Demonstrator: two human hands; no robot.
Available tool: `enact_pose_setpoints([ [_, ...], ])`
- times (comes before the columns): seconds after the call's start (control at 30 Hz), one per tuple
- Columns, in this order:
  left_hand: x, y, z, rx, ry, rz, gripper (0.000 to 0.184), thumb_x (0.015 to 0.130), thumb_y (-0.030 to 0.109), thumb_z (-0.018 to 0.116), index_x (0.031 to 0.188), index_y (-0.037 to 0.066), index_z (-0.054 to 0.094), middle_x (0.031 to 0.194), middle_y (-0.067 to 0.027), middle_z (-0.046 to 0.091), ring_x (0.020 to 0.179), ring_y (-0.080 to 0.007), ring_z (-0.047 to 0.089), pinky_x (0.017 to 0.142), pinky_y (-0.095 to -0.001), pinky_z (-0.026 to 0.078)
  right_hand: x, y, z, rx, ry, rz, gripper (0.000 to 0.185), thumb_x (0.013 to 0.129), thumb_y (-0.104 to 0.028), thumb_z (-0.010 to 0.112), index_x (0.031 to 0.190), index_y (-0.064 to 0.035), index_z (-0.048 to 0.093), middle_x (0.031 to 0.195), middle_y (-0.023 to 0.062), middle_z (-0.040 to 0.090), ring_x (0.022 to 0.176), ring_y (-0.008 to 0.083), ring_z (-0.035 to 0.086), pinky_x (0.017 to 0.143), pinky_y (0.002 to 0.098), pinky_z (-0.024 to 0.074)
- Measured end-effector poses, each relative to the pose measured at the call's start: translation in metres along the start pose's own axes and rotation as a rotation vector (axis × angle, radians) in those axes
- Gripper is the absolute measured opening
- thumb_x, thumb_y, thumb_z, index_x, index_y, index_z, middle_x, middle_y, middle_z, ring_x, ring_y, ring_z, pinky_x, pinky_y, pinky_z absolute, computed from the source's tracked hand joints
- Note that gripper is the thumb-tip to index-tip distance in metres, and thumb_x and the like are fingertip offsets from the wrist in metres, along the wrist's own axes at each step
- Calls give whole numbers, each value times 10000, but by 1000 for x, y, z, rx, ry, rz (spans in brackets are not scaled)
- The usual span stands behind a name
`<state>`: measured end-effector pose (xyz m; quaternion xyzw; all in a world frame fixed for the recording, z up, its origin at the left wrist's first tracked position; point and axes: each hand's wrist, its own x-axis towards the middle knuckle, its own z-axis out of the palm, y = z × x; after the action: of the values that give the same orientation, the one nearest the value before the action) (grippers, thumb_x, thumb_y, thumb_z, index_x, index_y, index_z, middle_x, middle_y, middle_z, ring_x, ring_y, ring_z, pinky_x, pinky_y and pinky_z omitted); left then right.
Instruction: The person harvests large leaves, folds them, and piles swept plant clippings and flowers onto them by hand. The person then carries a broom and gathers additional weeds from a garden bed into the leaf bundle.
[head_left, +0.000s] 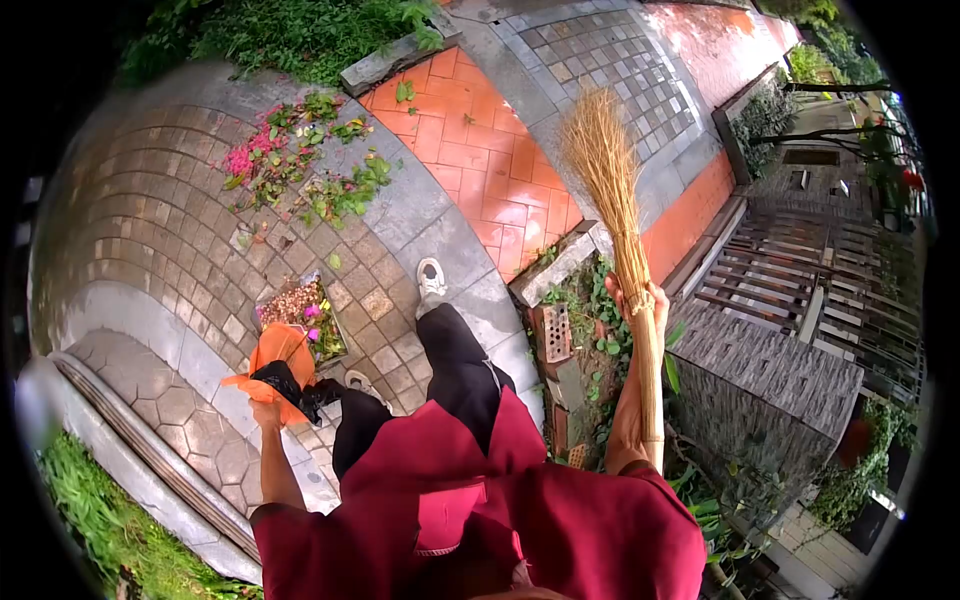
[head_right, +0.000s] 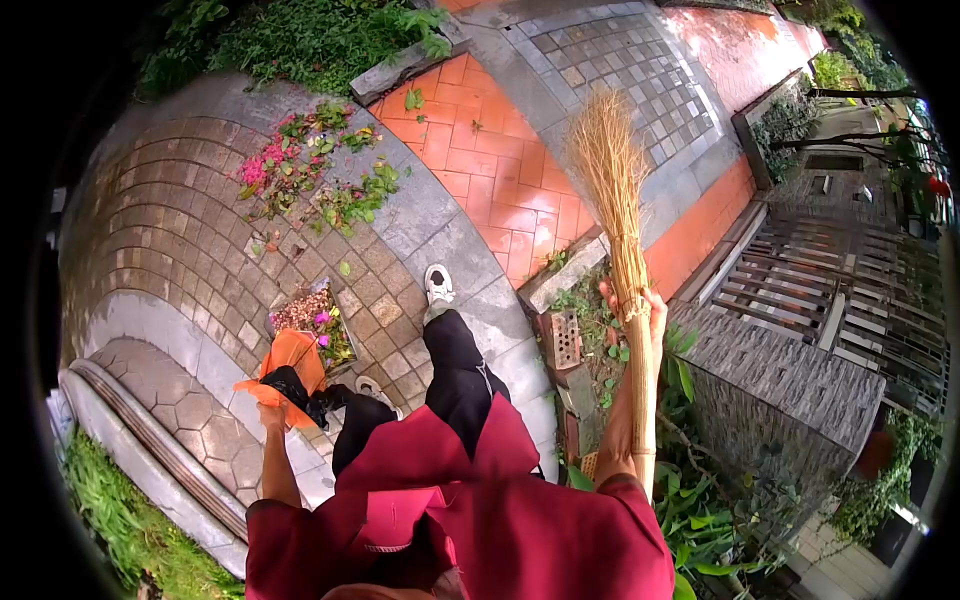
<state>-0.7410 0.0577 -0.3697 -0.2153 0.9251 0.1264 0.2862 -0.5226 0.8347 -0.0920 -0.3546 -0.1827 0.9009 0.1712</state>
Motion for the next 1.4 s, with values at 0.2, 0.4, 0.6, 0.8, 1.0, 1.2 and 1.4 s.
enact_pose_setpoints([
  [0.2,-21,23,-13,124,147,-337,644,694,366,803,1136,24,485,1059,-239,641,987,-386,632,859,-445,502,225,-29,-43,95,-121,206,650,813,-165,640,1335,101,360,1226,307,452,953,336,594,794,375,571],
  [0.4,-21,24,-15,-172,73,-298,550,727,295,772,1098,-20,515,1027,-229,644,923,-365,638,801,-435,497,286,82,22,-497,-16,303,618,777,-309,652,1207,115,519,1077,238,642,785,228,680,670,310,592],
  [0.6,-15,19,-25,-408,-19,-309,474,783,249,741,1065,-50,505,957,-146,612,836,-240,575,749,-352,475,248,200,81,-604,59,581,460,761,-236,667,1105,54,574,832,156,667,611,185,646,518,254,520],
  [0.8,-11,38,-24,-499,21,-234,548,799,365,761,1030,-66,515,914,-109,574,801,-180,498,718,-299,452,185,228,137,-652,29,602,603,697,-82,697,1259,23,504,909,140,650,610,230,664,457,283,528],
  [1.0,-26,38,-46,-656,-2,-151,445,828,377,728,857,-14,518,755,-26,514,682,-141,460,596,-295,417,111,206,185,-717,61,434,776,611,29,664,1356,-32,456,946,138,658,594,210,641,466,268,512],
  [1.2,-16,17,-45,-953,-17,-163,248,833,155,739,850,43,519,762,29,504,656,-66,428,544,-242,376,49,168,187,-608,203,282,698,655,-2,648,1332,9,480,1067,181,660,712,251,686,536,330,587],
  [1.4,8,26,-87,-1072,38,-105,155,837,116,718,830,56,575,779,28,563,674,-74,471,608,-232,392,68,233,130,-480,150,591,653,738,-120,639,1356,-38,442,1023,210,633,688,302,653,582,365,574],
])
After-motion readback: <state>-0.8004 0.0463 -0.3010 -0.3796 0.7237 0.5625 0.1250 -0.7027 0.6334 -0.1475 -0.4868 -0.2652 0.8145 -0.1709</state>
